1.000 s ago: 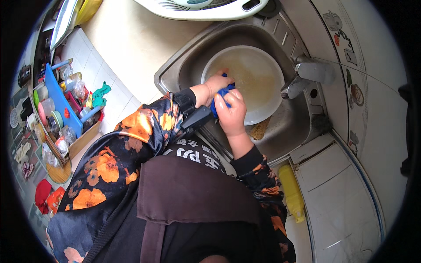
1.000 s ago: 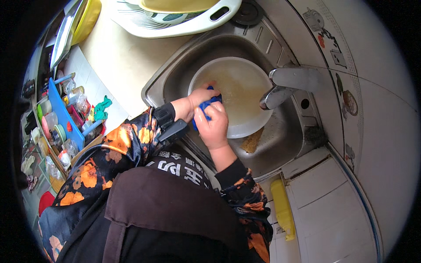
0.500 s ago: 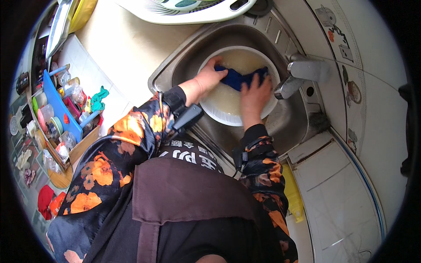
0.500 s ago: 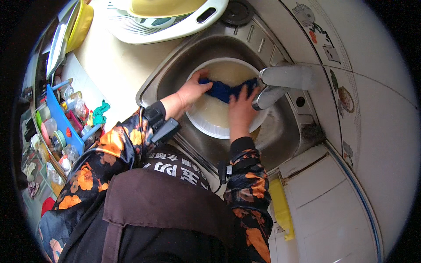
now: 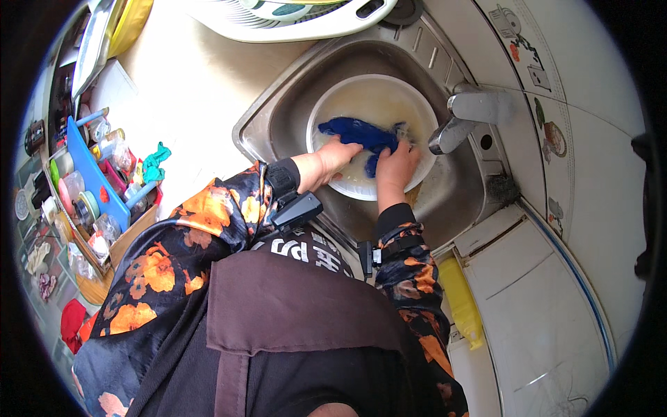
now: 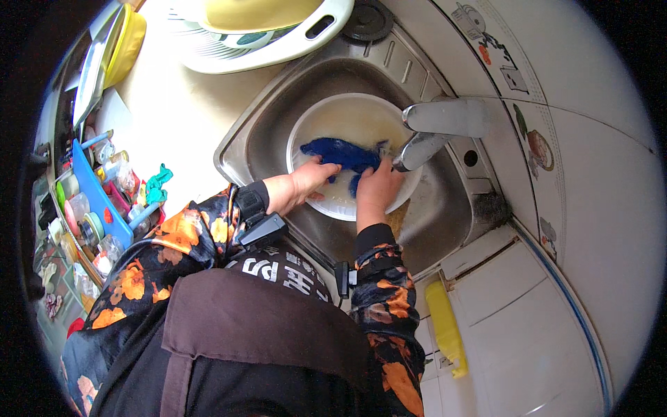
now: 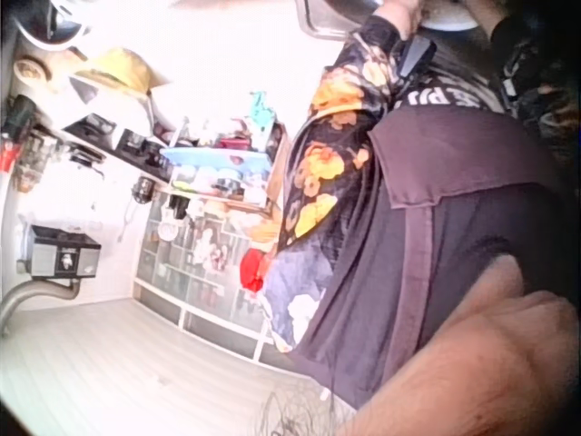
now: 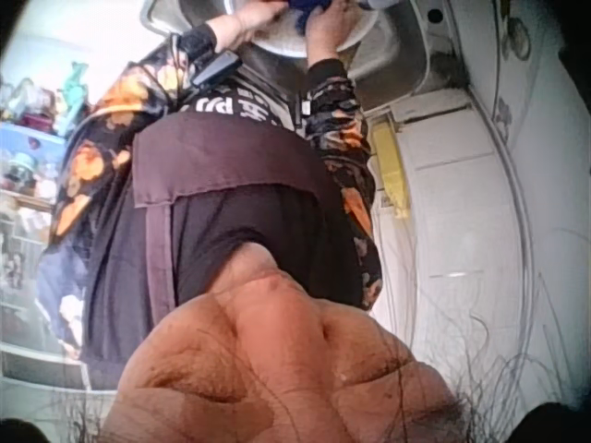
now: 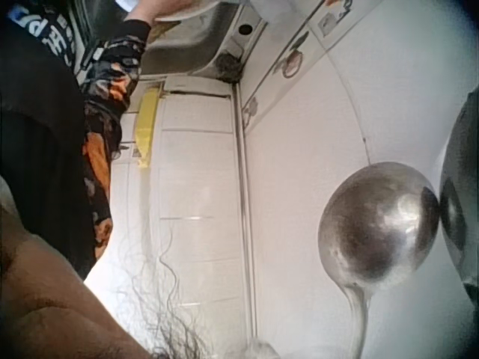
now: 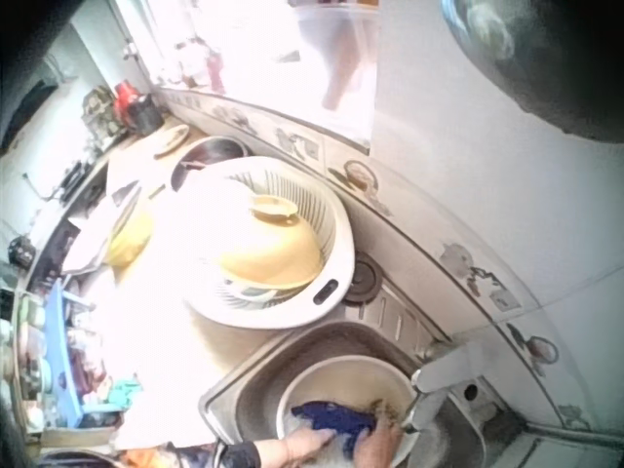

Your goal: The person washes a white bowl and a metal tray in a kitchen sink using a blue cloth. They rinse the cloth under running water, scrub the bowl, and then wipe the tray before placing it on the counter.

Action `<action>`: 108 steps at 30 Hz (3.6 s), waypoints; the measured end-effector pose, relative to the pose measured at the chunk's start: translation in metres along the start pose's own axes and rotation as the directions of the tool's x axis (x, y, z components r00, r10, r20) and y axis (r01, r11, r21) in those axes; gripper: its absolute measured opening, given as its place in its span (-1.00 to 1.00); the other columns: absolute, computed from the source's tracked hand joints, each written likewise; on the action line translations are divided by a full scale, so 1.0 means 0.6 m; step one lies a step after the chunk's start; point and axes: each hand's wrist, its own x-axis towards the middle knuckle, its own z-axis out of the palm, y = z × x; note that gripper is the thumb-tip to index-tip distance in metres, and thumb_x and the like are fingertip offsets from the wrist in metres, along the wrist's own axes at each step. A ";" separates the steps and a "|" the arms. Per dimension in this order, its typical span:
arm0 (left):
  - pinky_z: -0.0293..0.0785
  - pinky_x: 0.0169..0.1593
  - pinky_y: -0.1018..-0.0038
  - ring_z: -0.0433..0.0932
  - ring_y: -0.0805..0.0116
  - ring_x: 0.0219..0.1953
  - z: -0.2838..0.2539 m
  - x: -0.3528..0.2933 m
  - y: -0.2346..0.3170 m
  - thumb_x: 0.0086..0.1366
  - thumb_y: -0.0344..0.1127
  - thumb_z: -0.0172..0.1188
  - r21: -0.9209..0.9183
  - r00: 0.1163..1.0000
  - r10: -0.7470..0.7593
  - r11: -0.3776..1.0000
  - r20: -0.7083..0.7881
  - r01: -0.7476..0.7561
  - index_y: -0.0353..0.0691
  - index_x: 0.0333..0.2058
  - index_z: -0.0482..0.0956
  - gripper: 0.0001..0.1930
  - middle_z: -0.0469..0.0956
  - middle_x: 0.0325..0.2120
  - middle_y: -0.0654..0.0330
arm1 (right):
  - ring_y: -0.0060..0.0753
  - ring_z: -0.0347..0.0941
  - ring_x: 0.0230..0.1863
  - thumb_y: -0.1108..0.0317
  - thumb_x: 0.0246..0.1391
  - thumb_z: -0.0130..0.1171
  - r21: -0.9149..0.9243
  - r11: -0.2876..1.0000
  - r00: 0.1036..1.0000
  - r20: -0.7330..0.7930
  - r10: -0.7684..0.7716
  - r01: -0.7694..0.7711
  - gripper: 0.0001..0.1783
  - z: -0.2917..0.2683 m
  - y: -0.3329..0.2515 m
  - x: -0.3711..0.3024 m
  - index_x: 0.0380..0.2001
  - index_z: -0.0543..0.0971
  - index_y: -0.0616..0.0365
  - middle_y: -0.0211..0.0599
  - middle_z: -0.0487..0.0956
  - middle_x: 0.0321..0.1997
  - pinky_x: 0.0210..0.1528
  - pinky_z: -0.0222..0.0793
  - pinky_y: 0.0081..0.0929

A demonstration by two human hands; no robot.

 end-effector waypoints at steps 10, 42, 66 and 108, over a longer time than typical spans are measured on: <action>0.55 -0.34 0.33 0.58 0.28 -0.39 -0.018 -0.026 0.060 0.31 -0.02 0.18 -0.111 0.985 0.166 0.979 -0.040 -0.170 -0.27 -0.07 0.47 -0.58 0.57 -0.33 0.07 | 0.01 0.44 -0.20 0.36 -0.19 0.36 0.743 0.578 0.907 -0.092 -0.411 0.337 -0.73 -0.094 -0.137 -0.087 -0.44 0.50 0.25 -0.02 0.47 -0.22 -0.12 0.41 -0.24; 0.34 0.18 0.48 0.47 0.14 0.12 -0.046 0.066 -0.010 0.10 -0.43 0.18 0.230 0.887 0.441 0.885 -0.137 -0.404 -0.39 0.28 0.22 -0.27 0.46 0.10 -0.15 | 0.21 0.38 0.06 0.43 0.09 0.06 0.282 0.956 0.986 0.122 -0.117 0.079 -0.54 -0.016 -0.039 -0.004 0.09 0.43 0.26 0.20 0.39 0.16 0.14 0.29 -0.06; 0.46 -0.10 0.39 0.54 0.26 -0.24 0.029 -0.047 0.075 0.42 -0.13 -0.01 -0.310 0.933 0.280 0.887 -0.228 -0.342 -0.31 -0.07 0.53 -0.65 0.57 -0.22 0.04 | 0.22 0.37 -0.35 0.18 -0.05 0.18 0.562 0.759 0.942 -0.260 -0.214 0.328 -0.67 -0.026 -0.109 -0.002 -0.50 0.41 0.27 0.09 0.44 -0.44 -0.28 0.32 -0.05; 0.41 -0.34 0.33 0.46 0.37 -0.47 -0.001 0.005 0.008 0.35 -0.13 0.06 -0.342 0.949 0.316 0.892 0.007 -0.294 -0.23 -0.35 0.58 -0.72 0.55 -0.47 0.17 | -0.01 0.45 -0.43 0.41 -0.02 0.25 0.626 0.695 0.935 -0.257 -0.245 0.354 -0.79 -0.059 -0.159 -0.030 -0.62 0.44 0.18 -0.08 0.50 -0.51 -0.34 0.38 -0.25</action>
